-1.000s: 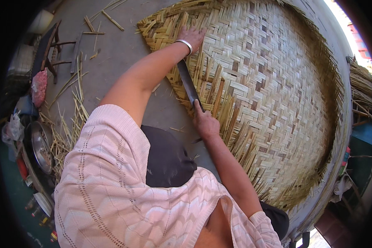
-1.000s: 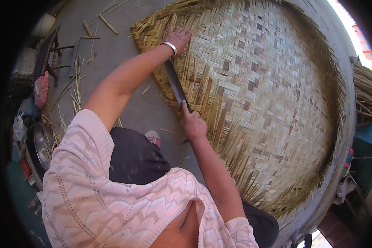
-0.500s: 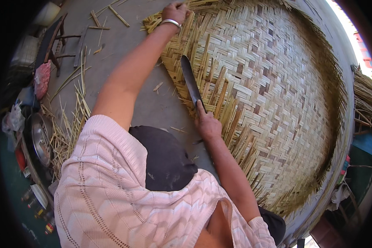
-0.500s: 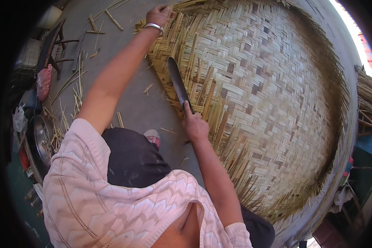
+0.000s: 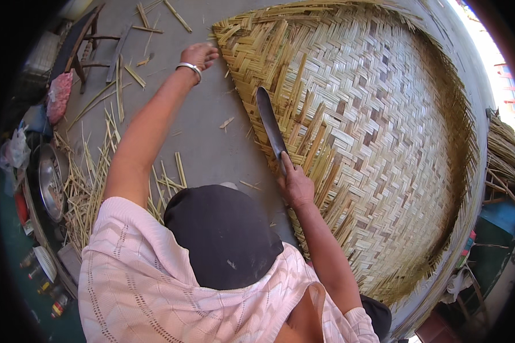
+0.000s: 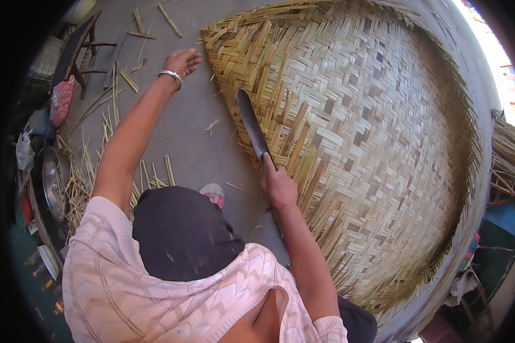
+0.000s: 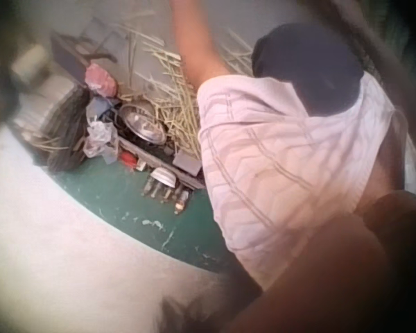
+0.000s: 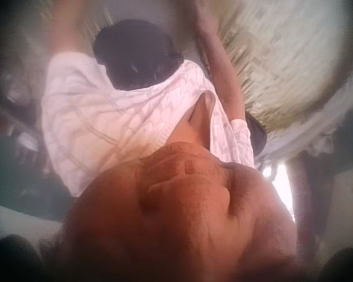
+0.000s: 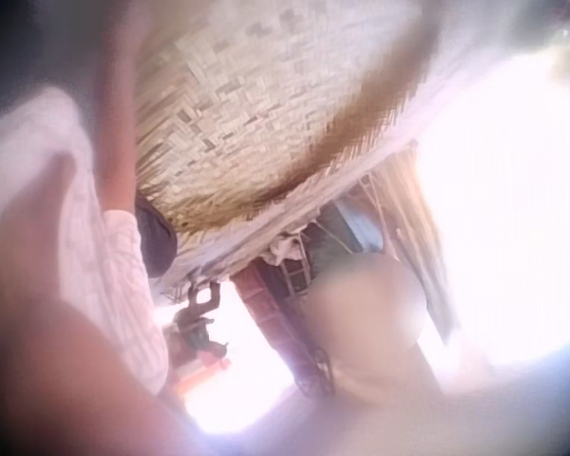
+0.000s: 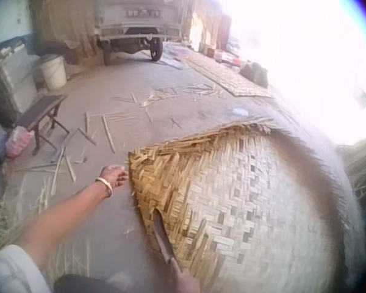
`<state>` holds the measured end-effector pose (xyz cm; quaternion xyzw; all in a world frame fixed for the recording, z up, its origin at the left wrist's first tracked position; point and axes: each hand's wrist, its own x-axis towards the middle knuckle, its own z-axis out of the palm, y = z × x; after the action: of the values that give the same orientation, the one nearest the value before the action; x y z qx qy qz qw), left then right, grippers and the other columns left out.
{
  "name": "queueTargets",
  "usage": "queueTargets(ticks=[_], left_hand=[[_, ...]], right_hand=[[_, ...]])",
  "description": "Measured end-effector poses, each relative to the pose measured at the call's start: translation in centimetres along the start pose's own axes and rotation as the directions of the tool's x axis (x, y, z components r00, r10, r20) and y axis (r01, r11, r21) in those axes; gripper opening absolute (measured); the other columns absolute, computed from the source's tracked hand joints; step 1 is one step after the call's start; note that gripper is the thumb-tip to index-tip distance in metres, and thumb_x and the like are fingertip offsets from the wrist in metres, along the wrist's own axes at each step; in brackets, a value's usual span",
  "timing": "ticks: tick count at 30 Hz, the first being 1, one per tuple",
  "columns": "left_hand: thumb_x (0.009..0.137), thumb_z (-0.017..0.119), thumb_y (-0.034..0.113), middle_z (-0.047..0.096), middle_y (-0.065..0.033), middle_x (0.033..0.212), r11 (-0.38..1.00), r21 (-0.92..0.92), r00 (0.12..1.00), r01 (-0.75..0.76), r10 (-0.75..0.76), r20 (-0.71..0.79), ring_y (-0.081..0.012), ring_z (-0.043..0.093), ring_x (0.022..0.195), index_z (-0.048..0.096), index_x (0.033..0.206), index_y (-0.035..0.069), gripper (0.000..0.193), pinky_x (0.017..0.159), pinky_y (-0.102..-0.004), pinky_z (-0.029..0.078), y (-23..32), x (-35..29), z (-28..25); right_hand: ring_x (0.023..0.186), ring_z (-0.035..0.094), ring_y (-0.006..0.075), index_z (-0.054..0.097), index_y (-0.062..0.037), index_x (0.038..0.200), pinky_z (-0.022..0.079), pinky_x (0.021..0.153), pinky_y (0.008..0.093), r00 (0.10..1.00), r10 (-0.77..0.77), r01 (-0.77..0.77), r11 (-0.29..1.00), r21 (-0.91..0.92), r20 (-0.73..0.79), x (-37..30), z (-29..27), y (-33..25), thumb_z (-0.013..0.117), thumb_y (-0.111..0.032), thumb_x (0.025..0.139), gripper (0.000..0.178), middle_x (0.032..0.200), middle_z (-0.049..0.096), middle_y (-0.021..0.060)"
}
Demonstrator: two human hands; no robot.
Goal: The person weaves a large mat from dried palm leaves on the floor, interlacing strips by hand and tapping them with a brick to compact the weave. The person then uses a machete to trim the mat's edges.
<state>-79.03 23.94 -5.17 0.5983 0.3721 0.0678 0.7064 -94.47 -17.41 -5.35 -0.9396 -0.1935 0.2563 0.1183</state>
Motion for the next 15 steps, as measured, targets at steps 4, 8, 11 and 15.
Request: queueTargets(ticks=[4, 8, 11, 15], left_hand=[[0.096, 0.061, 0.017, 0.073, -0.0052, 0.099, 0.956, 0.229, 0.936, -0.181, 0.097, 0.337, -0.0091, 0.07, 0.081, 0.065, 0.114, 0.005, 0.023, 0.064, -0.0223, 0.053, -1.2, 0.7, 9.1], [0.091, 0.064, 0.012, 0.073, -0.0057, 0.092, 0.704, 0.549, 0.886, -0.45, 0.276, 0.373, -0.0107, 0.069, 0.074, 0.068, 0.114, 0.002, 0.026, 0.061, -0.0266, 0.054, -1.4, 3.1, 13.2], [0.088, 0.068, 0.013, 0.073, -0.0053, 0.089, 0.867, 0.433, 0.938, -0.248, 0.102, 0.332, -0.011, 0.068, 0.068, 0.068, 0.116, 0.001, 0.03, 0.059, -0.0275, 0.053, -1.4, 4.3, 13.7], [0.085, 0.073, 0.015, 0.071, -0.0051, 0.079, 0.916, 0.34, 0.898, -0.214, 0.047, 0.437, -0.0102, 0.063, 0.056, 0.069, 0.112, -0.001, 0.032, 0.054, -0.0287, 0.051, -1.4, 4.4, 14.0]], right_hand=[[0.084, 0.067, 0.0402, 0.027, -0.0334, 0.154, 0.055, 0.074, 0.0512, 0.998, 0.058, -0.056, 0.996, 0.069, -0.036, 0.1, -0.1, -0.1, 0.056, -0.034, 0.092, 0.068, 0.104, 0.063, 0.0192], [0.089, 0.067, 0.0395, 0.024, -0.0329, 0.155, 0.054, 0.076, 0.0511, 0.994, 0.103, -0.104, 0.993, 0.053, 0.03, 0.2, 0.0, -0.1, 0.056, -0.034, 0.091, 0.072, 0.106, 0.063, 0.0185], [0.091, 0.067, 0.0387, 0.021, -0.0333, 0.156, 0.055, 0.078, 0.0506, 0.993, 0.107, -0.109, 0.993, 0.047, 0.051, 0.4, 0.1, 0.0, 0.057, -0.033, 0.09, 0.075, 0.108, 0.063, 0.0179], [0.091, 0.067, 0.0383, 0.019, -0.0339, 0.157, 0.055, 0.079, 0.0504, 0.99, 0.121, -0.124, 0.992, 0.036, 0.068, 0.6, 0.1, 0.1, 0.057, -0.033, 0.09, 0.076, 0.108, 0.063, 0.018]])
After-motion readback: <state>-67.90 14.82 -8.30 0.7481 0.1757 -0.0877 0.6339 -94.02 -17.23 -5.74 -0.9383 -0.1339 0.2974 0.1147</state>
